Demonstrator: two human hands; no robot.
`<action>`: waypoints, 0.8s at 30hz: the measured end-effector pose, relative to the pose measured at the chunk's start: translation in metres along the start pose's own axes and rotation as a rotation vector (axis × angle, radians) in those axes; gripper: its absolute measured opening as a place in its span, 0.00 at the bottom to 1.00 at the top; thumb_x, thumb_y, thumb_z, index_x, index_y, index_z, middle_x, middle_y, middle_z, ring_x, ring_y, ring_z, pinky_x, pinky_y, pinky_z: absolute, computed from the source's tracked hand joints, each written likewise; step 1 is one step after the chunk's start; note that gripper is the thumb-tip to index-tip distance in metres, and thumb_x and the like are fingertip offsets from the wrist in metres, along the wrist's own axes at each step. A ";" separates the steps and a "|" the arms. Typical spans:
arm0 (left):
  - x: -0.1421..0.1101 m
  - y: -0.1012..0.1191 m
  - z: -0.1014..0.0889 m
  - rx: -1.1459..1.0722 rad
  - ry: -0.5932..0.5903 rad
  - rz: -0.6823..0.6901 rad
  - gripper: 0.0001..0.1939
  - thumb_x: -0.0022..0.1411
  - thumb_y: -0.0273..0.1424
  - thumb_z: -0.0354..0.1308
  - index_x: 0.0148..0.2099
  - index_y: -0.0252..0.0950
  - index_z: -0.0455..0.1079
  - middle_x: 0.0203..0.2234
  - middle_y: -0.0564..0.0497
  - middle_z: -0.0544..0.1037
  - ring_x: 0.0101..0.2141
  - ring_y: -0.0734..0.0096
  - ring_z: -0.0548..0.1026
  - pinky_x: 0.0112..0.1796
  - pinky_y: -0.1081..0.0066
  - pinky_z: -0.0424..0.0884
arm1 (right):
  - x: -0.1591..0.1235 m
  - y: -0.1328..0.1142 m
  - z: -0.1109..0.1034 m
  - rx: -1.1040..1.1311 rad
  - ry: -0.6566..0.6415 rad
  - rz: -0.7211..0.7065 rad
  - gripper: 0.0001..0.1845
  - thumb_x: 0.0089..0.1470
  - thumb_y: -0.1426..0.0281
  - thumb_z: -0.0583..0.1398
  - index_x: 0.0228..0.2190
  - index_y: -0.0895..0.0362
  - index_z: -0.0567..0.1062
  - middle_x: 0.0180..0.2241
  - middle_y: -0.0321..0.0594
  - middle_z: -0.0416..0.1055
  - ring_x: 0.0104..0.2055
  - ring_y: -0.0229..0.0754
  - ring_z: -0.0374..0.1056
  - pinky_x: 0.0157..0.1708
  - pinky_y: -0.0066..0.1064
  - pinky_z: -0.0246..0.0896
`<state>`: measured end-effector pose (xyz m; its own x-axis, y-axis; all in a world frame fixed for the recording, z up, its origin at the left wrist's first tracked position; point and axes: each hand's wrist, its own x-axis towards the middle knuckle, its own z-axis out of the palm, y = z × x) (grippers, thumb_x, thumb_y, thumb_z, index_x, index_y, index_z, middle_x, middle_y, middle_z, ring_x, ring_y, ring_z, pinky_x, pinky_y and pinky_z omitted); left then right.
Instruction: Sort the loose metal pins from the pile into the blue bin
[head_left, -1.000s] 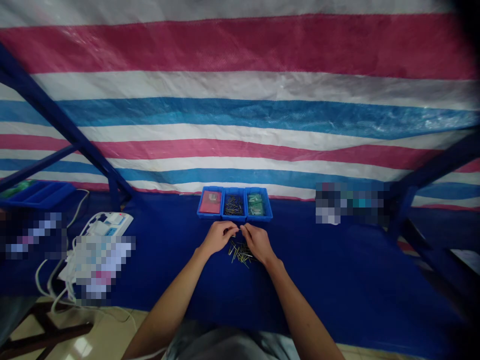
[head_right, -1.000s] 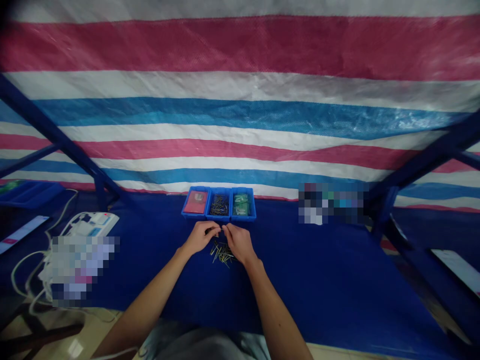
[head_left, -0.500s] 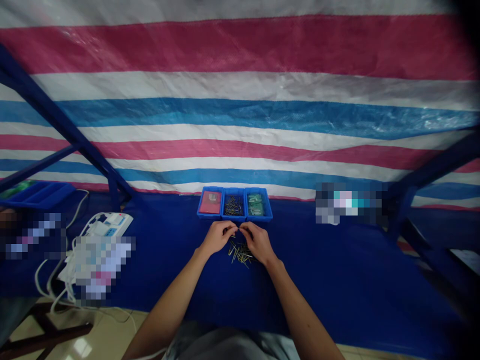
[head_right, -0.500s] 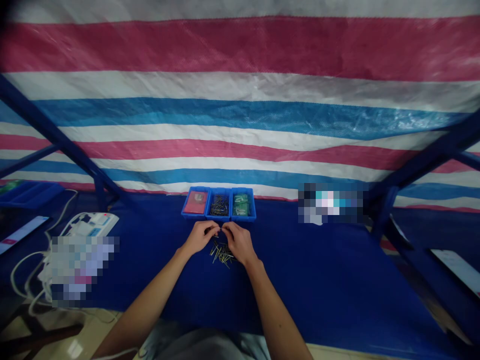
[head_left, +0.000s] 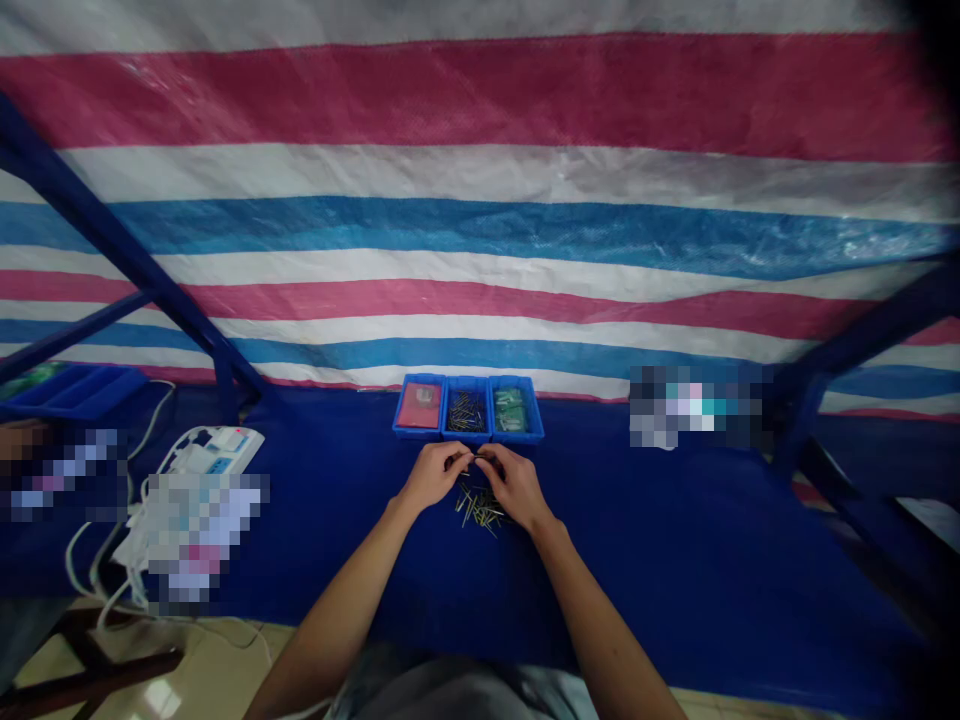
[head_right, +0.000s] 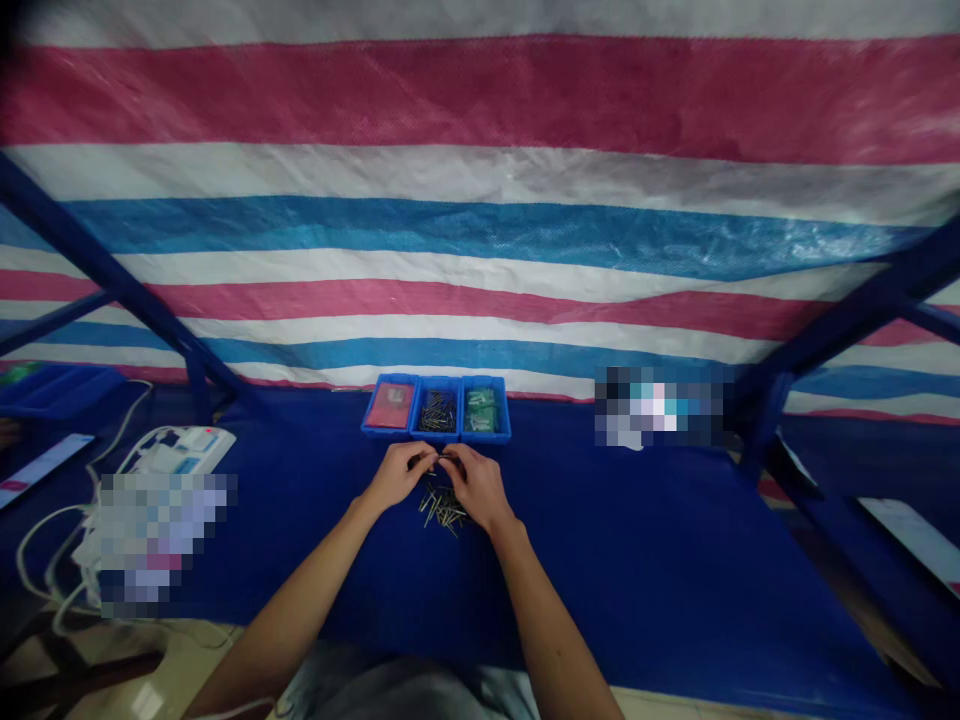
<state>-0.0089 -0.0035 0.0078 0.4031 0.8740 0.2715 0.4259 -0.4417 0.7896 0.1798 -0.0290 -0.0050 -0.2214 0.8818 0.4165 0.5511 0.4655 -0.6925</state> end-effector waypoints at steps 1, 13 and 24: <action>0.000 0.000 0.000 -0.001 0.001 -0.007 0.13 0.69 0.34 0.54 0.35 0.33 0.74 0.26 0.52 0.78 0.27 0.72 0.73 0.32 0.75 0.65 | 0.000 0.000 0.001 0.011 0.012 -0.007 0.09 0.66 0.65 0.55 0.43 0.53 0.73 0.38 0.40 0.76 0.36 0.43 0.73 0.35 0.30 0.63; 0.000 0.000 0.000 -0.019 -0.020 -0.003 0.10 0.67 0.34 0.56 0.39 0.34 0.75 0.28 0.52 0.79 0.26 0.74 0.72 0.30 0.75 0.63 | 0.001 -0.002 0.000 0.026 0.030 -0.034 0.08 0.66 0.68 0.54 0.38 0.53 0.74 0.34 0.38 0.73 0.34 0.41 0.70 0.35 0.30 0.61; 0.000 -0.001 0.001 -0.018 0.004 0.012 0.10 0.66 0.34 0.58 0.39 0.33 0.75 0.28 0.51 0.77 0.25 0.74 0.70 0.29 0.75 0.63 | 0.001 -0.002 0.000 0.013 0.015 -0.025 0.05 0.64 0.72 0.56 0.37 0.53 0.73 0.33 0.37 0.72 0.33 0.40 0.68 0.34 0.29 0.59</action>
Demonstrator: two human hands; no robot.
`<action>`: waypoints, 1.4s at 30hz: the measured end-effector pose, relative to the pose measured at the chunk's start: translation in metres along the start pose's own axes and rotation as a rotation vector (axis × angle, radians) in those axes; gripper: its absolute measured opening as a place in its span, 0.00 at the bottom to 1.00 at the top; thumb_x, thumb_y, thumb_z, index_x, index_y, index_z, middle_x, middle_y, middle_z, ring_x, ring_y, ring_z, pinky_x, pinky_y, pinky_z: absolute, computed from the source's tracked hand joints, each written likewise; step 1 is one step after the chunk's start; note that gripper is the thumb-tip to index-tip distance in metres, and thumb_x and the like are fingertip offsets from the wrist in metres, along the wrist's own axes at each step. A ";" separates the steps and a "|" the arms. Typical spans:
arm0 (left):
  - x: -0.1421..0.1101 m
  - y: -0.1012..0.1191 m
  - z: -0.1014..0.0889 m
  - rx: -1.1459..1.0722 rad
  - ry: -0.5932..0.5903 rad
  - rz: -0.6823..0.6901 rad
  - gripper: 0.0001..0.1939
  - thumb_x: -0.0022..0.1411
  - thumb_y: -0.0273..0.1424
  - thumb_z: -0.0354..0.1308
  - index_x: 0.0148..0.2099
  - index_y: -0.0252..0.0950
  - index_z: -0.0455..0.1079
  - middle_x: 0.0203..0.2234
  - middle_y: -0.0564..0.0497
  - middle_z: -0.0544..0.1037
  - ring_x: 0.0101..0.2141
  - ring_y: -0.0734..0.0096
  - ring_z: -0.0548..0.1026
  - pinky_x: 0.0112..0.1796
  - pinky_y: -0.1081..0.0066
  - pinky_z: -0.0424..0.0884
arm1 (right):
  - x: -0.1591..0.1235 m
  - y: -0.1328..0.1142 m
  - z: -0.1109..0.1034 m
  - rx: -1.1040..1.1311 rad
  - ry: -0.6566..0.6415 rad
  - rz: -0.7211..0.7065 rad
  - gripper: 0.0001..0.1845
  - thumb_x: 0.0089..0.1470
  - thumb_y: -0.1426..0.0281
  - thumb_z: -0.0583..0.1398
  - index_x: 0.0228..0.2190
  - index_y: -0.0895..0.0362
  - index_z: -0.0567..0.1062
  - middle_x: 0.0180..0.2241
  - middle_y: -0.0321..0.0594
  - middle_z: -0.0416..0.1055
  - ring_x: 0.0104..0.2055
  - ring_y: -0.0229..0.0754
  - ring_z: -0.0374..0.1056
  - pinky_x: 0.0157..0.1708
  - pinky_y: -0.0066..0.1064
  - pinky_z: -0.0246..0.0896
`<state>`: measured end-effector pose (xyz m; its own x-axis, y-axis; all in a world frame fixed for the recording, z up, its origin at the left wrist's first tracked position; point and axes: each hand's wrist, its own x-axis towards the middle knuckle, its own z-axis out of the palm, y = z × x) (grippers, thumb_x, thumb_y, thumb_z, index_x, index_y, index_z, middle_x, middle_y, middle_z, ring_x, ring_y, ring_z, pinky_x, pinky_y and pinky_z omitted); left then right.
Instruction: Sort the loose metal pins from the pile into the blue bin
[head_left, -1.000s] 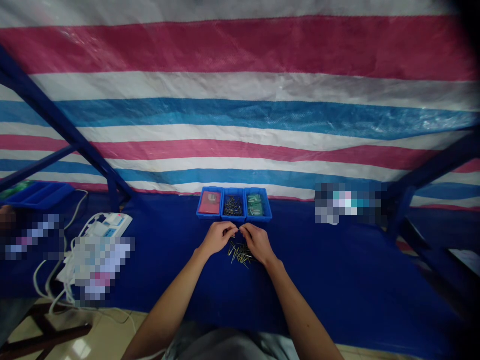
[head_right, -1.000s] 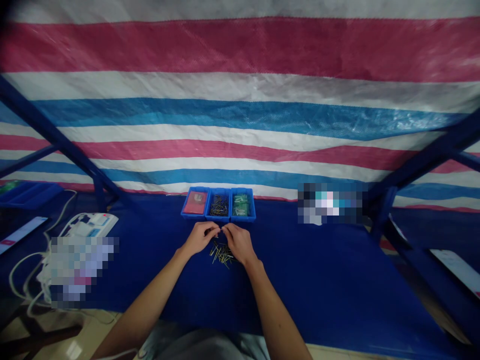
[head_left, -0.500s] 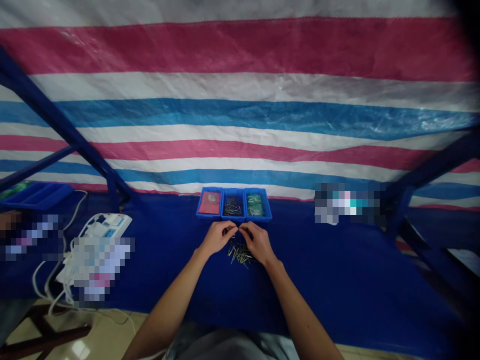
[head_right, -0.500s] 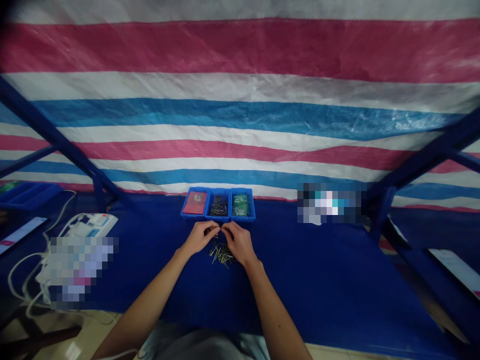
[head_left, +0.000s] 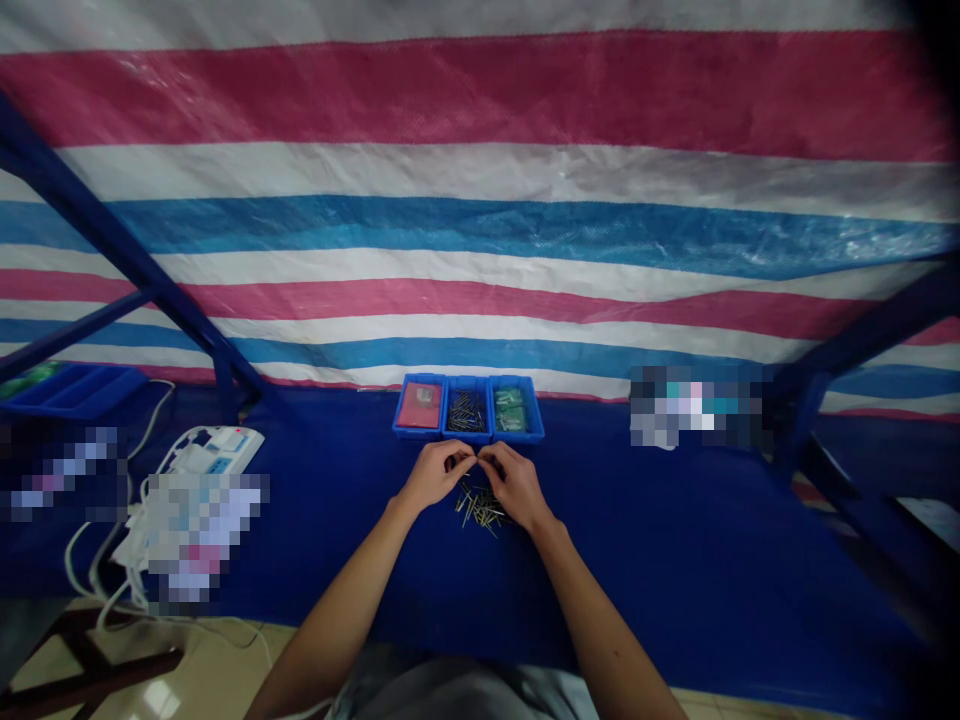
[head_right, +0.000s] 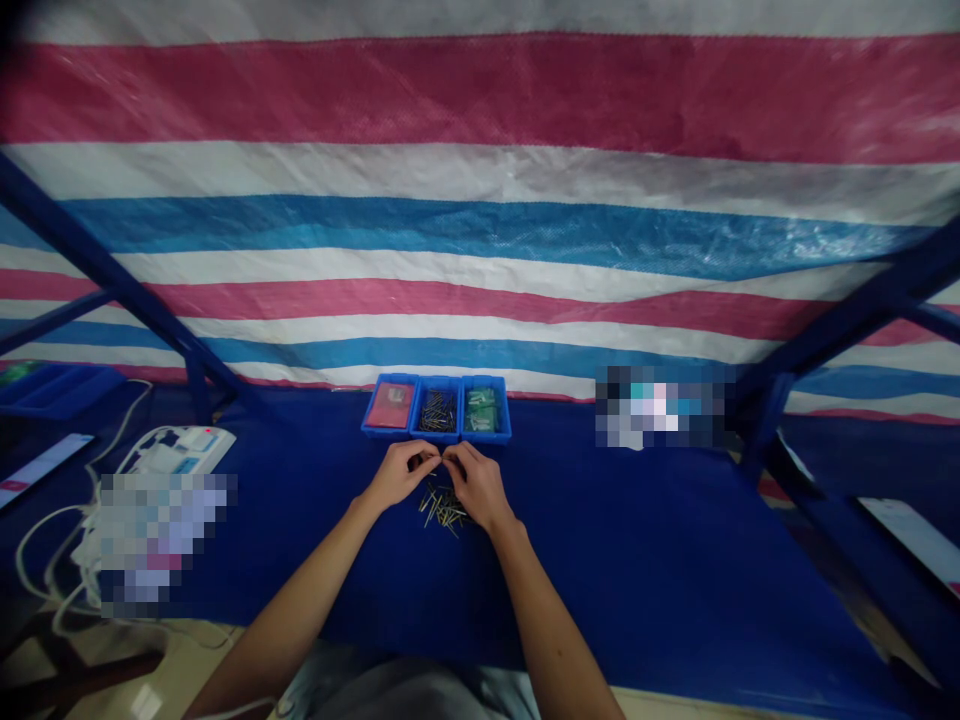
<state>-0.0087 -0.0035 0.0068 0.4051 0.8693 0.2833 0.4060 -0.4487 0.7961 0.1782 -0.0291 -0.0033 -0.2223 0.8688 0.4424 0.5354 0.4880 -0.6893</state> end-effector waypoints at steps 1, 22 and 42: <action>0.000 0.000 0.000 0.000 0.001 0.002 0.10 0.66 0.35 0.57 0.39 0.33 0.75 0.27 0.51 0.77 0.25 0.74 0.70 0.29 0.75 0.63 | 0.000 0.000 0.000 -0.003 0.001 0.001 0.05 0.64 0.72 0.56 0.37 0.53 0.73 0.33 0.37 0.72 0.33 0.40 0.68 0.34 0.30 0.59; 0.000 0.001 0.000 -0.004 0.014 0.028 0.11 0.67 0.35 0.56 0.39 0.34 0.75 0.27 0.50 0.76 0.26 0.73 0.70 0.29 0.75 0.64 | 0.001 -0.001 -0.001 -0.011 -0.015 -0.012 0.08 0.66 0.69 0.54 0.39 0.53 0.73 0.35 0.39 0.73 0.35 0.42 0.71 0.36 0.30 0.61; 0.000 0.000 0.001 -0.016 0.026 -0.016 0.11 0.66 0.35 0.57 0.40 0.33 0.75 0.27 0.51 0.77 0.26 0.74 0.71 0.29 0.75 0.64 | 0.002 -0.001 -0.001 -0.007 -0.009 -0.001 0.07 0.65 0.69 0.55 0.38 0.53 0.74 0.33 0.38 0.72 0.33 0.40 0.69 0.33 0.30 0.60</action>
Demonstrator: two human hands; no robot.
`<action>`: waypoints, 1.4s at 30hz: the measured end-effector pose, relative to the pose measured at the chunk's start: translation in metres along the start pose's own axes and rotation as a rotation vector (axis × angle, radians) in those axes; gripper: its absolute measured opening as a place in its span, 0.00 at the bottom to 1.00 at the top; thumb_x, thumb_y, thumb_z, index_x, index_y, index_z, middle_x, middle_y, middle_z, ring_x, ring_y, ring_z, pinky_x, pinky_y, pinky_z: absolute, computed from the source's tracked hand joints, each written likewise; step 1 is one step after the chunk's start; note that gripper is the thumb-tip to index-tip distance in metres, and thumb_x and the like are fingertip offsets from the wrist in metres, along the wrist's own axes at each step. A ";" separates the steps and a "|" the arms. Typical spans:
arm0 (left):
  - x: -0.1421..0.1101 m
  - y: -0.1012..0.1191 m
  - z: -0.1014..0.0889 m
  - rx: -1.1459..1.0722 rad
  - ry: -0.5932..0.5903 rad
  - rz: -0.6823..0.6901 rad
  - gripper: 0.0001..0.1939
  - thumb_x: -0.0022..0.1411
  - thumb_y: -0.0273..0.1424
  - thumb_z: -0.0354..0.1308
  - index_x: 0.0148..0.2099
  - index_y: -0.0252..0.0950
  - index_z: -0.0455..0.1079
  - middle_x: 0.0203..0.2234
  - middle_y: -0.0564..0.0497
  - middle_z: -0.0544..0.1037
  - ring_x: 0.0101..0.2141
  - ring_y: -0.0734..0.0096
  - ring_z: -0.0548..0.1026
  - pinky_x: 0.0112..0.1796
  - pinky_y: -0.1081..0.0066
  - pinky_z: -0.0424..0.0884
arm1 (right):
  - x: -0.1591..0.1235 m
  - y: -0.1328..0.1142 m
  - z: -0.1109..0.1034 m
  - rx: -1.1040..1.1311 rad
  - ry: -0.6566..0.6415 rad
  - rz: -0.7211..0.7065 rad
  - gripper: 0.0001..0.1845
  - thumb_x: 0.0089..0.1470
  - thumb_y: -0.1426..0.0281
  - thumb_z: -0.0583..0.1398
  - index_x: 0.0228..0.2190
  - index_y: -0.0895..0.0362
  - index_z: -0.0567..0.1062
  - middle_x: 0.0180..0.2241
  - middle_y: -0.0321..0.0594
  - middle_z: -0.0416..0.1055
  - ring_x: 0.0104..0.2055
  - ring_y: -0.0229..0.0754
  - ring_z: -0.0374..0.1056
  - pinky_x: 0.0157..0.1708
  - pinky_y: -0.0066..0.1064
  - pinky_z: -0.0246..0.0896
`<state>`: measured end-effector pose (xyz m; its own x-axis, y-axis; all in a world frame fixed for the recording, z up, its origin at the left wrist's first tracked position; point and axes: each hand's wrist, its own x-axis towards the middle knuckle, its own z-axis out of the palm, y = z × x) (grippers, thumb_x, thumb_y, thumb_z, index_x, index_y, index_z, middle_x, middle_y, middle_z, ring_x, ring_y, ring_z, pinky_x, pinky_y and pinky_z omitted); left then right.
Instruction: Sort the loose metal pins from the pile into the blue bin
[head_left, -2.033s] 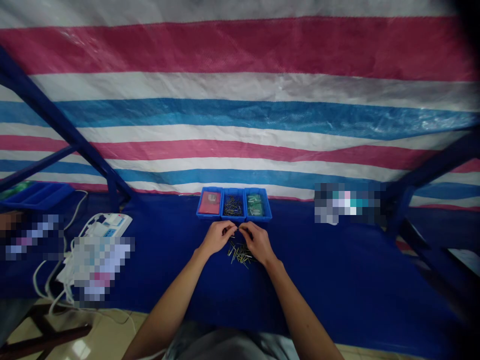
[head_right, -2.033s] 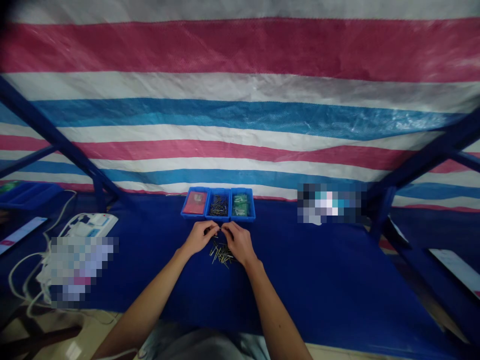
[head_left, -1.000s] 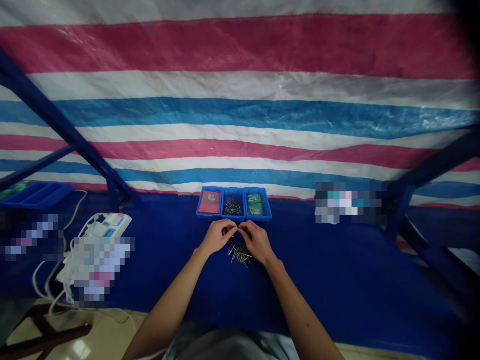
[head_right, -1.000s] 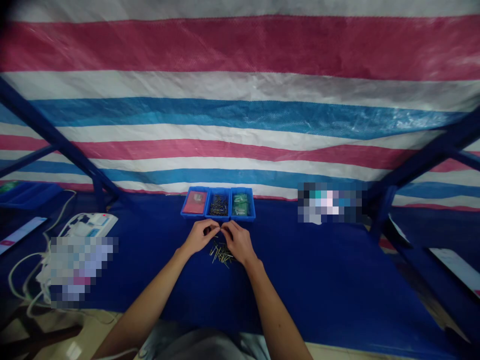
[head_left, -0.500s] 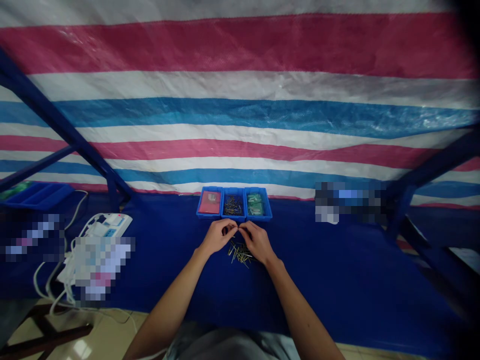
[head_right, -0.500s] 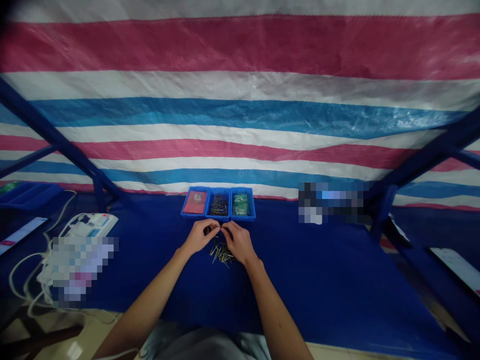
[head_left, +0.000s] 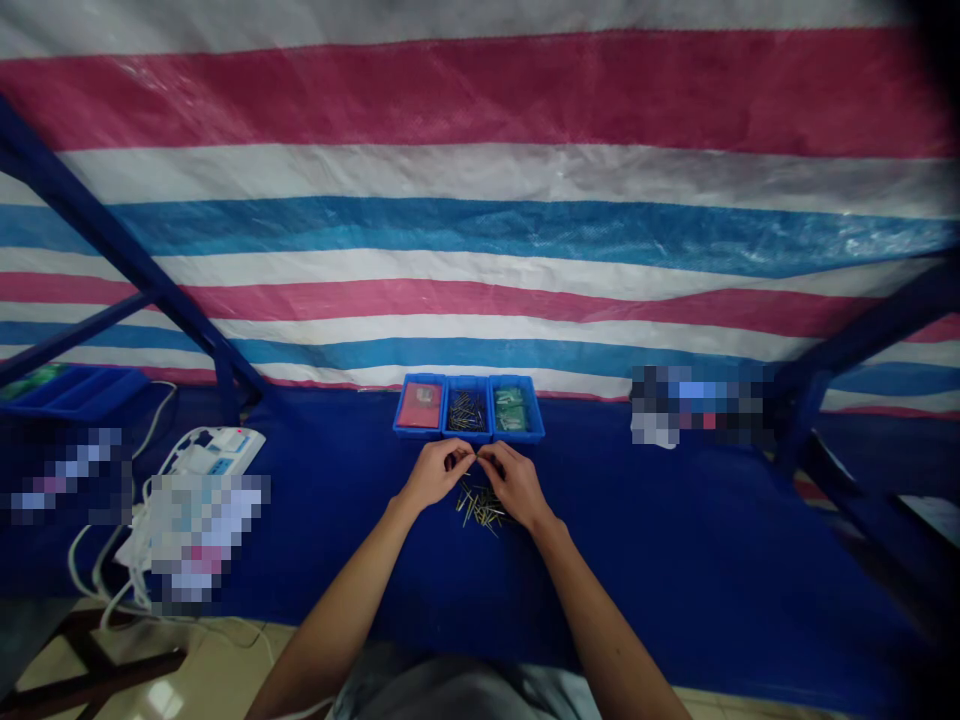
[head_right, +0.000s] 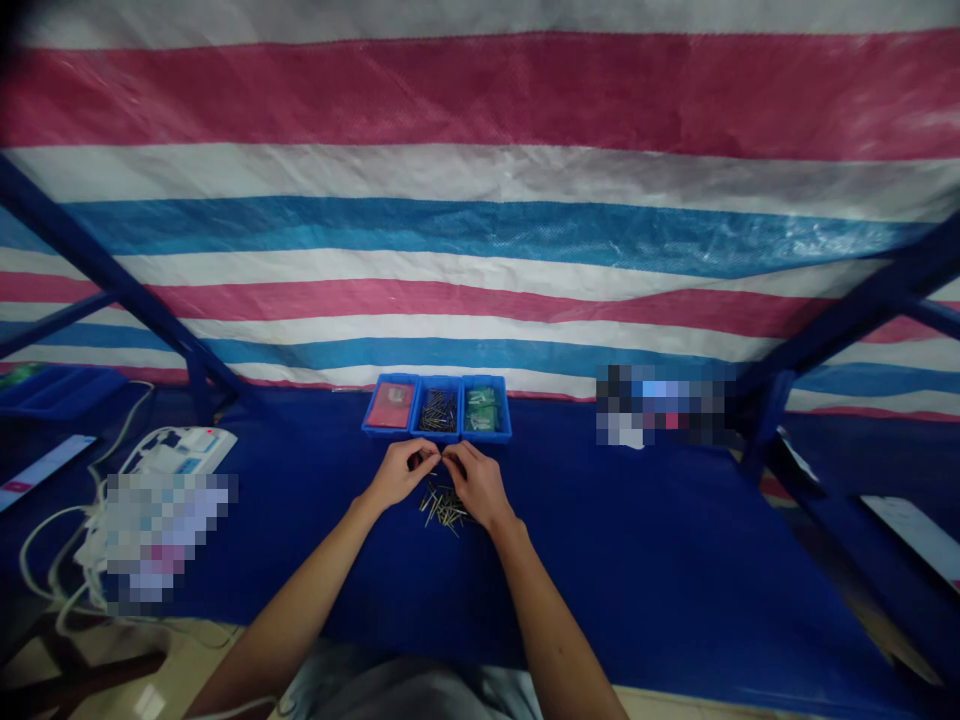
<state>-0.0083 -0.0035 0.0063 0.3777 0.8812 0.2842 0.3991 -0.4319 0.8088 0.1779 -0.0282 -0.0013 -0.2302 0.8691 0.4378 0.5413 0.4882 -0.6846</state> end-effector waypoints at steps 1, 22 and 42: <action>0.000 0.000 0.000 0.002 0.002 -0.001 0.11 0.66 0.35 0.57 0.40 0.33 0.75 0.27 0.52 0.77 0.26 0.74 0.71 0.29 0.75 0.64 | 0.000 0.000 0.000 0.000 0.000 0.000 0.07 0.65 0.69 0.55 0.38 0.53 0.74 0.33 0.38 0.72 0.33 0.40 0.69 0.33 0.30 0.60; 0.001 0.000 0.001 -0.006 0.009 -0.006 0.13 0.67 0.38 0.57 0.40 0.34 0.76 0.28 0.51 0.79 0.27 0.72 0.73 0.30 0.74 0.65 | 0.000 -0.001 -0.002 0.003 -0.009 0.005 0.10 0.68 0.67 0.52 0.39 0.53 0.73 0.35 0.40 0.73 0.36 0.42 0.70 0.37 0.31 0.62; 0.001 -0.003 0.002 -0.009 -0.018 -0.021 0.10 0.67 0.36 0.57 0.40 0.34 0.75 0.28 0.52 0.79 0.27 0.73 0.74 0.30 0.75 0.65 | 0.000 0.003 0.001 0.027 0.008 0.014 0.08 0.66 0.68 0.54 0.39 0.52 0.73 0.35 0.39 0.74 0.36 0.43 0.71 0.38 0.31 0.63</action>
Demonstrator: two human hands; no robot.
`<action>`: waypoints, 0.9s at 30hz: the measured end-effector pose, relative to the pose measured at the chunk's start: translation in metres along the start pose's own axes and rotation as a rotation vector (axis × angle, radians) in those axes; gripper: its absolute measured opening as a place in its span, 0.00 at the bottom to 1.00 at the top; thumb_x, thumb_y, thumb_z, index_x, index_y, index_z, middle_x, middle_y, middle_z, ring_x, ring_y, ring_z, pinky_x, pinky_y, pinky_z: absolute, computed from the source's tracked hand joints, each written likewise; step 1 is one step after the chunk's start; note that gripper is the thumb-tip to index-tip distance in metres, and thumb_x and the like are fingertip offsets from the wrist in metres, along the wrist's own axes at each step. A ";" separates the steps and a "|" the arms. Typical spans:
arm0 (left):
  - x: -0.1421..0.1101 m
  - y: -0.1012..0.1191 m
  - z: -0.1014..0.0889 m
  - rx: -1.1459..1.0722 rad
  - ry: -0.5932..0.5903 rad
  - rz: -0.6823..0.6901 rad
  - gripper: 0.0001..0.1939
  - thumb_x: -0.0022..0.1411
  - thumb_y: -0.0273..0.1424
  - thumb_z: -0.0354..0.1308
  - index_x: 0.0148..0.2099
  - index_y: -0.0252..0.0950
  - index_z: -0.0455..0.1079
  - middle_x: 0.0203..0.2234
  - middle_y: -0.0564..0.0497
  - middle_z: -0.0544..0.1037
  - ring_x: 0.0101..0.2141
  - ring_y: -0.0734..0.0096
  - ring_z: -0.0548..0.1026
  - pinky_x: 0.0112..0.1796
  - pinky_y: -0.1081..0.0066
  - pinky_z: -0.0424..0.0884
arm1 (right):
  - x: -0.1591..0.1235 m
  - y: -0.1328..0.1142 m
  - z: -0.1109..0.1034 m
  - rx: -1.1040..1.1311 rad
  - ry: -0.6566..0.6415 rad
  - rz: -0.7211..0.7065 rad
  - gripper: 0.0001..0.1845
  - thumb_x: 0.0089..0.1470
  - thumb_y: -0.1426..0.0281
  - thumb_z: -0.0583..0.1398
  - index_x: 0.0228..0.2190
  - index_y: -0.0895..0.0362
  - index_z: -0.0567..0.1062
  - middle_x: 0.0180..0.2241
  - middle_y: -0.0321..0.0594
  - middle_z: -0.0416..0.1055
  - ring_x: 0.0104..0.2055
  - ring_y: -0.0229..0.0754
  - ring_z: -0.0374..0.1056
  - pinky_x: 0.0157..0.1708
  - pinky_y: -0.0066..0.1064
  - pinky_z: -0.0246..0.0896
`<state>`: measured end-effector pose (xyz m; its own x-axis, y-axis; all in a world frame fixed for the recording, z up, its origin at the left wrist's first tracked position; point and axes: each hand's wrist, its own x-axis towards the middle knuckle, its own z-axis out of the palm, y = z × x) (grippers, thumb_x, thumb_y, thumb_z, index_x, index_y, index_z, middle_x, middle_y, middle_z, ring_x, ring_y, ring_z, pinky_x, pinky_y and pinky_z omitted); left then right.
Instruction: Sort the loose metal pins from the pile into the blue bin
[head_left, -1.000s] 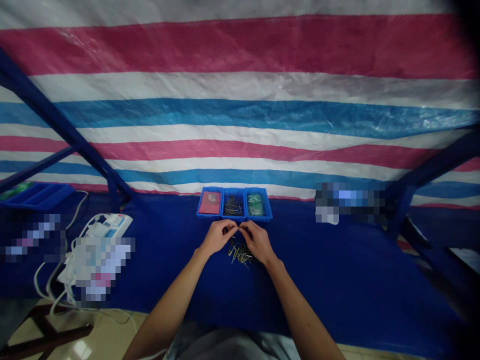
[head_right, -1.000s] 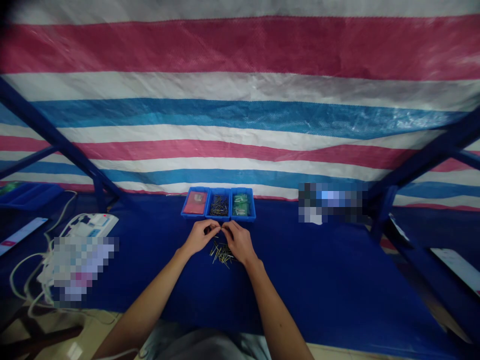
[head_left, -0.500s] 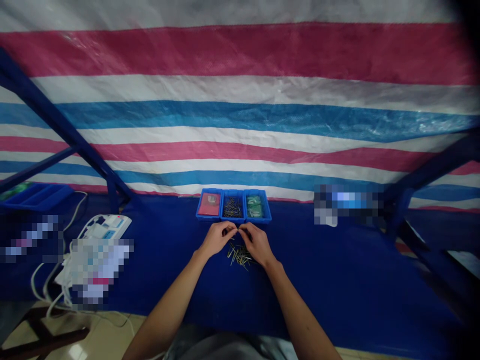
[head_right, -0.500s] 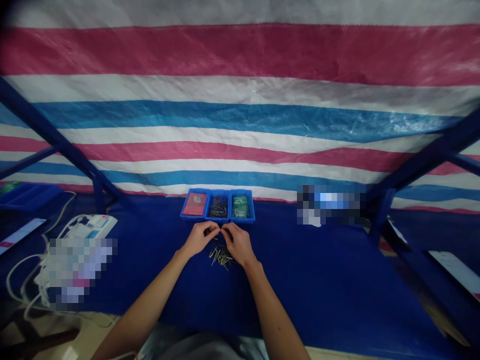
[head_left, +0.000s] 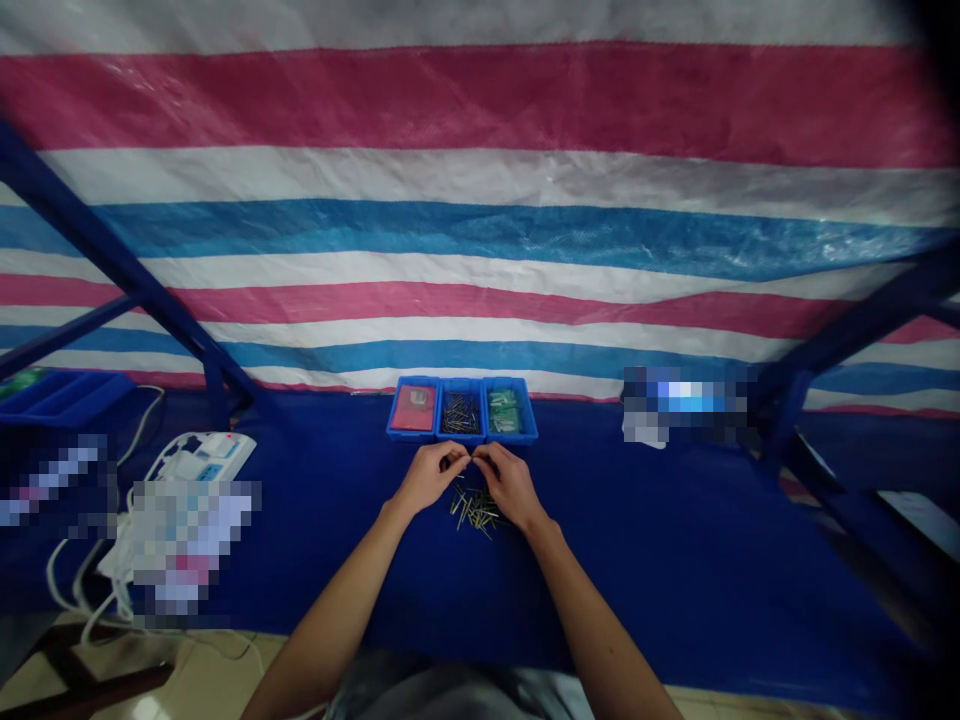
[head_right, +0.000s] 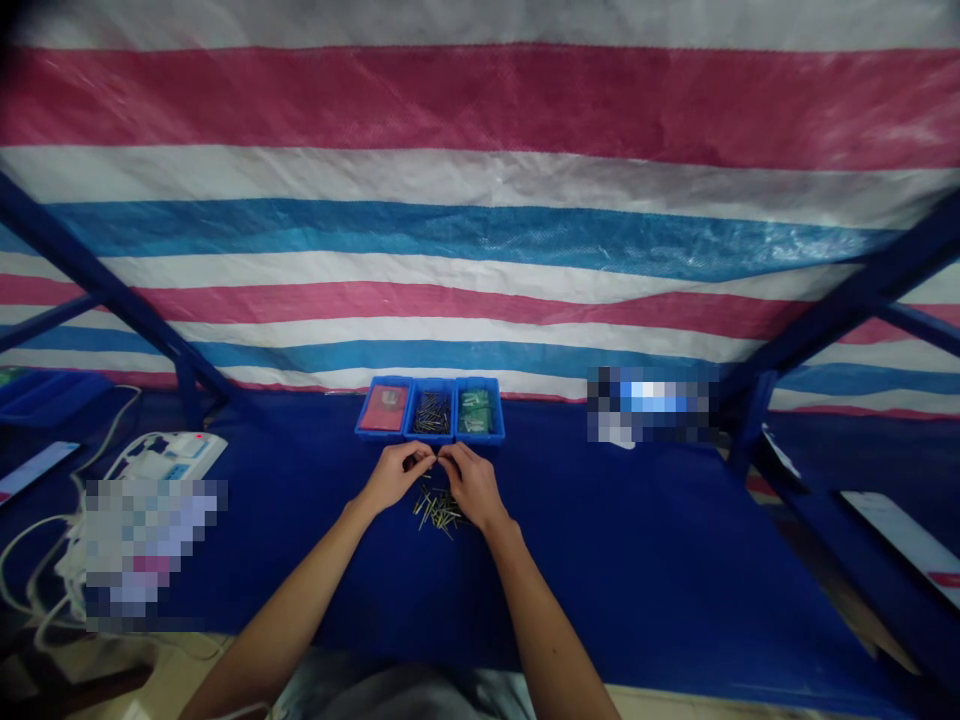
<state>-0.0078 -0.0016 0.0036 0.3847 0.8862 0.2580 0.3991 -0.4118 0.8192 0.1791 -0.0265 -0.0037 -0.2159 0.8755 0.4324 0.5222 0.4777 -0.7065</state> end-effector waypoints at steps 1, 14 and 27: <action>0.000 0.000 0.000 -0.004 -0.003 0.000 0.11 0.67 0.36 0.57 0.40 0.34 0.75 0.28 0.52 0.79 0.28 0.72 0.74 0.31 0.75 0.65 | 0.000 0.000 0.000 -0.001 -0.001 0.001 0.08 0.66 0.68 0.53 0.39 0.52 0.73 0.35 0.39 0.74 0.36 0.43 0.71 0.38 0.31 0.63; 0.000 0.002 0.000 0.001 -0.005 0.017 0.10 0.68 0.35 0.55 0.39 0.35 0.74 0.28 0.53 0.78 0.29 0.73 0.74 0.32 0.75 0.65 | 0.001 0.002 0.001 0.010 -0.011 0.018 0.09 0.67 0.68 0.53 0.38 0.53 0.73 0.36 0.39 0.74 0.37 0.42 0.71 0.39 0.30 0.62; 0.000 -0.001 0.000 0.011 -0.002 0.015 0.12 0.69 0.37 0.54 0.39 0.34 0.74 0.27 0.52 0.78 0.28 0.72 0.74 0.32 0.74 0.65 | 0.000 0.001 0.001 -0.060 -0.036 0.036 0.10 0.68 0.68 0.53 0.37 0.53 0.73 0.35 0.38 0.74 0.36 0.41 0.70 0.38 0.30 0.60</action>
<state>-0.0084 -0.0013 0.0034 0.3923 0.8797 0.2689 0.4028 -0.4271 0.8095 0.1792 -0.0260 -0.0051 -0.2248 0.8945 0.3863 0.5781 0.4416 -0.6862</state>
